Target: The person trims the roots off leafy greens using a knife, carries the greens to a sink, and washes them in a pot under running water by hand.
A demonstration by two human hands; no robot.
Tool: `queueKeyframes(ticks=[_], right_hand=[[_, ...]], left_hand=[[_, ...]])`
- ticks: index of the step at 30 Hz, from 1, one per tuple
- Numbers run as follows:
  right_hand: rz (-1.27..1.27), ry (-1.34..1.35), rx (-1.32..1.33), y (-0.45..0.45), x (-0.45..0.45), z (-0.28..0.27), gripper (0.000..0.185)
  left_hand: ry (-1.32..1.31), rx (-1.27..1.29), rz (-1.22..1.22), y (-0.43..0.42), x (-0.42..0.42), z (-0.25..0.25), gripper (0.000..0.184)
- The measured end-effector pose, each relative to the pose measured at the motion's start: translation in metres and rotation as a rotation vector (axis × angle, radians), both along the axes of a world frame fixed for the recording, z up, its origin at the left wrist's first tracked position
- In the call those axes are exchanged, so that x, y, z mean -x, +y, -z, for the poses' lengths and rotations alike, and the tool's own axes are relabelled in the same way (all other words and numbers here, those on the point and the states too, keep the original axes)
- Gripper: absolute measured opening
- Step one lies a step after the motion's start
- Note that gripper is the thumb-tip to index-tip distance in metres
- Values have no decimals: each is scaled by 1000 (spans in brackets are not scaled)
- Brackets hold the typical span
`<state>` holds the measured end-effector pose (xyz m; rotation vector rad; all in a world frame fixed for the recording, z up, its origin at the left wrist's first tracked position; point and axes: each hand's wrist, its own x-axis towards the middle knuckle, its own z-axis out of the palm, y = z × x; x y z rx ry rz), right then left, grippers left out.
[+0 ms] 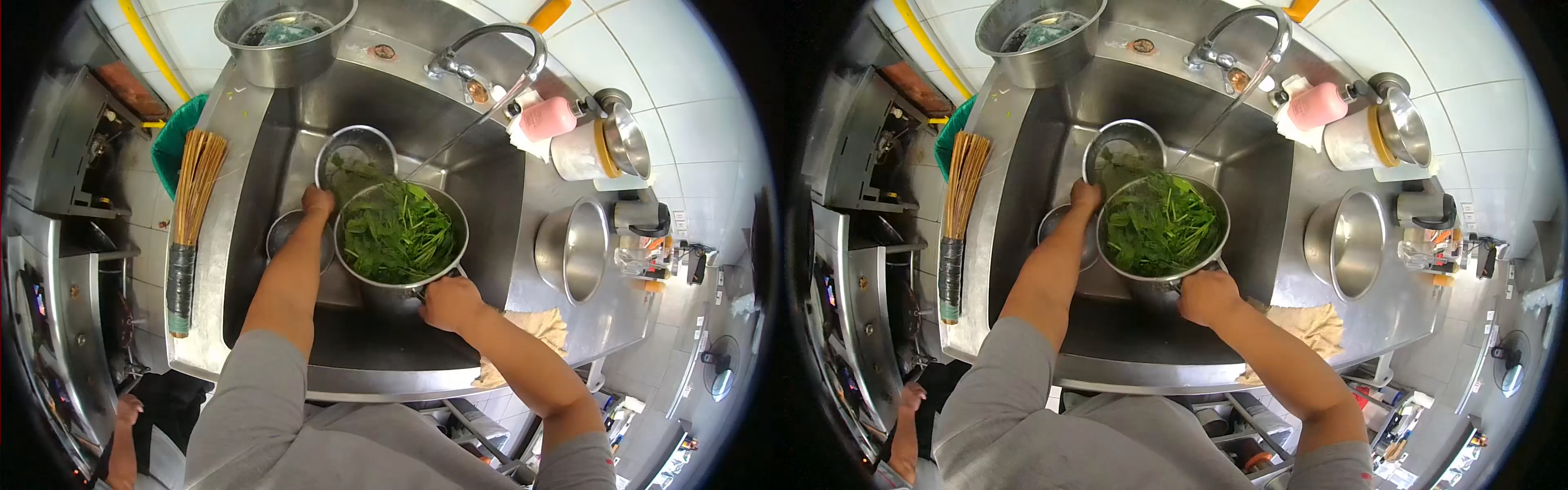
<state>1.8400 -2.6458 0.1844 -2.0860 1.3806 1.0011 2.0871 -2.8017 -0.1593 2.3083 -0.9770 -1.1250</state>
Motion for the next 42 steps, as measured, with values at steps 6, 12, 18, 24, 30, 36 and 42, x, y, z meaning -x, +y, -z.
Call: queueKeyframes(ticks=[6,12,18,24,30,36,42], right_hand=[[8,34,-10,-30,-25,-6,32],[-7,38,-15,-40,-39,-1,32],[-2,64,-29,-51,-58,-8,30],[-73,63,20,-64,-78,-9,28],[-77,55,15,-79,-95,6,29],[-155,77,50,-84,-97,23,29],[-184,102,53,-81,-96,22,31]], left_hand=[[76,-40,83,1,-33,33,43],[234,-86,-167,2,-22,-7,43],[203,95,-158,17,-34,39,43],[148,25,-127,12,-43,28,42],[153,35,-114,23,-56,45,39],[258,-81,-166,37,-56,44,44],[231,-97,-105,38,-54,36,47]])
